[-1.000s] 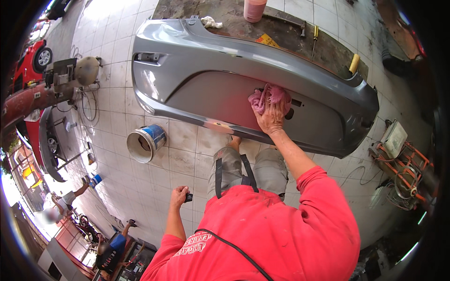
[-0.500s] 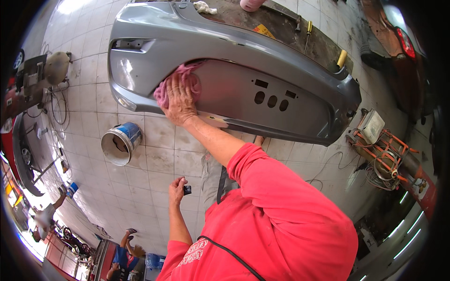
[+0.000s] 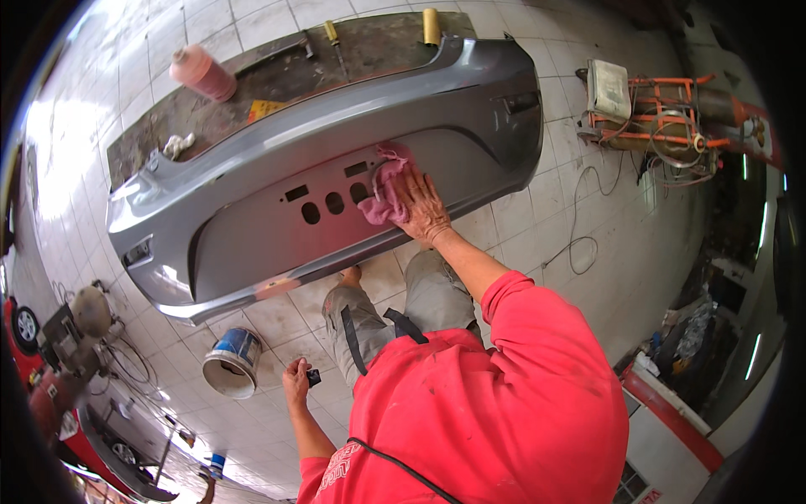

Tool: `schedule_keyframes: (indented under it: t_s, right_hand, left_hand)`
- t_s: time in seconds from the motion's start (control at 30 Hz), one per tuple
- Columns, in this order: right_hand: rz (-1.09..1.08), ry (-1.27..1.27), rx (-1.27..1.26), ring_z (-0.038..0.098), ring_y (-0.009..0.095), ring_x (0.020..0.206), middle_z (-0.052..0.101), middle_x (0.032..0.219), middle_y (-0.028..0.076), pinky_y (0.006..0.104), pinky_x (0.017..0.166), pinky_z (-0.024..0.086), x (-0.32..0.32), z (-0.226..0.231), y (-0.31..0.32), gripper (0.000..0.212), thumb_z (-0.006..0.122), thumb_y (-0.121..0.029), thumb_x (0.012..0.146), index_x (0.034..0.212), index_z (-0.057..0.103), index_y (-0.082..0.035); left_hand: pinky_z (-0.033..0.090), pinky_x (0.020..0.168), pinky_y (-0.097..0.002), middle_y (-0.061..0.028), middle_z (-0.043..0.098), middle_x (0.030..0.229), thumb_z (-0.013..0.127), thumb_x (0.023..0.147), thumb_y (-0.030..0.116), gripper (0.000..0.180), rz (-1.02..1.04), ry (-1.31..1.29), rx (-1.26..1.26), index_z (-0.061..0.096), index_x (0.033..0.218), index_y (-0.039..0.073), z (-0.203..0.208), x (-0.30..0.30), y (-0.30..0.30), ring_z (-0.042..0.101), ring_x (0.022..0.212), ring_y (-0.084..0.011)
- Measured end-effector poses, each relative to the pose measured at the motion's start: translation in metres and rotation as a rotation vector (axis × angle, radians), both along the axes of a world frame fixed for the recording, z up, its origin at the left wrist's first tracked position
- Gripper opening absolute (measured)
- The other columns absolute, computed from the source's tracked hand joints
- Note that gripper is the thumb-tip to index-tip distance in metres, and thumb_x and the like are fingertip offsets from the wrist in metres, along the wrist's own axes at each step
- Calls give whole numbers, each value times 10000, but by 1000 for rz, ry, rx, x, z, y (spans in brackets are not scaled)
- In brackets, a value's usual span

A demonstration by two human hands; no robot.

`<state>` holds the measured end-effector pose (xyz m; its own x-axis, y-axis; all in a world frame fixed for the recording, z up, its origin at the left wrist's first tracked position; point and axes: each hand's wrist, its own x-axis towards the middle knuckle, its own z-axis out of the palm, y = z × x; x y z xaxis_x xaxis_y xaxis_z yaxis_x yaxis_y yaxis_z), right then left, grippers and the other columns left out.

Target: The person wipes a detached gray car bumper with a pink cloth, repeatedly dipping the cloth into a bucket and wiping different sections of the bumper surface. The person also briefly uses a small black abrasive pad on the bumper before resuming wiping with the cloth.

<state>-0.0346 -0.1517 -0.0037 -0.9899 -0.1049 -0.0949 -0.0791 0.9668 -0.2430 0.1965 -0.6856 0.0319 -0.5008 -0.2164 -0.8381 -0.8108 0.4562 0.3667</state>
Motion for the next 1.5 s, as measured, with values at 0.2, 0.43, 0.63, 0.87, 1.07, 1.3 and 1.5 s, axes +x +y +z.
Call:
schedule_keyframes:
  t_s: [0.2,0.43,0.63,0.87,1.07,1.3,1.5]
  right_hand:
    - [-317,-15,39,251,414,1596,303,1689,265,547,1305,228,46,-8,131,802,602,-449,1011,1650,330,-48]
    - [-846,-313,-680,558,397,1383,575,1498,230,459,1095,484,96,41,234,651,578,-440,1045,1531,493,-14]
    - [-769,300,-891,425,457,1487,404,1617,308,489,1257,302,-31,74,217,835,543,-582,1049,1593,391,32]
    - [-878,154,-183,280,460,1562,385,1628,294,510,1300,218,-118,17,251,879,547,-574,1036,1591,351,78]
    - [-730,396,-504,294,502,1537,338,1633,333,573,1287,239,-120,34,264,820,650,-420,980,1600,358,31]
    - [-240,206,-176,408,313,1482,505,1535,102,575,1285,178,-147,37,232,724,583,-640,971,1553,506,-216]
    - [-396,163,-46,456,275,1434,574,1454,66,551,1251,246,-210,7,361,609,505,-620,1030,1490,563,-224]
  left_hand:
    - [550,766,-325,-125,806,939,651,1047,348,408,-113,26,13,773,1149,-27,26,-68,79,719,837,-166]
    - [553,784,-311,-120,815,978,669,1039,355,426,-244,-78,-10,759,1228,-16,61,-125,220,701,822,-139]
    - [552,858,-308,-132,817,1025,658,1043,354,428,-355,-42,-38,755,1249,-9,72,-160,288,729,916,-155]
    - [560,874,-323,-138,818,1014,654,1044,342,414,-411,-8,-32,758,1248,-4,85,-187,305,747,941,-183]
    - [572,828,-314,-105,813,973,693,1025,296,381,-330,-136,61,759,1208,-32,23,-183,269,748,887,-166]
    - [585,799,-330,-113,783,954,683,1036,207,288,-231,-12,181,743,1131,-58,23,-216,321,762,885,-205]
    - [575,792,-324,-130,789,1018,674,1036,250,333,-266,9,34,746,1184,-40,58,-222,348,764,913,-191]
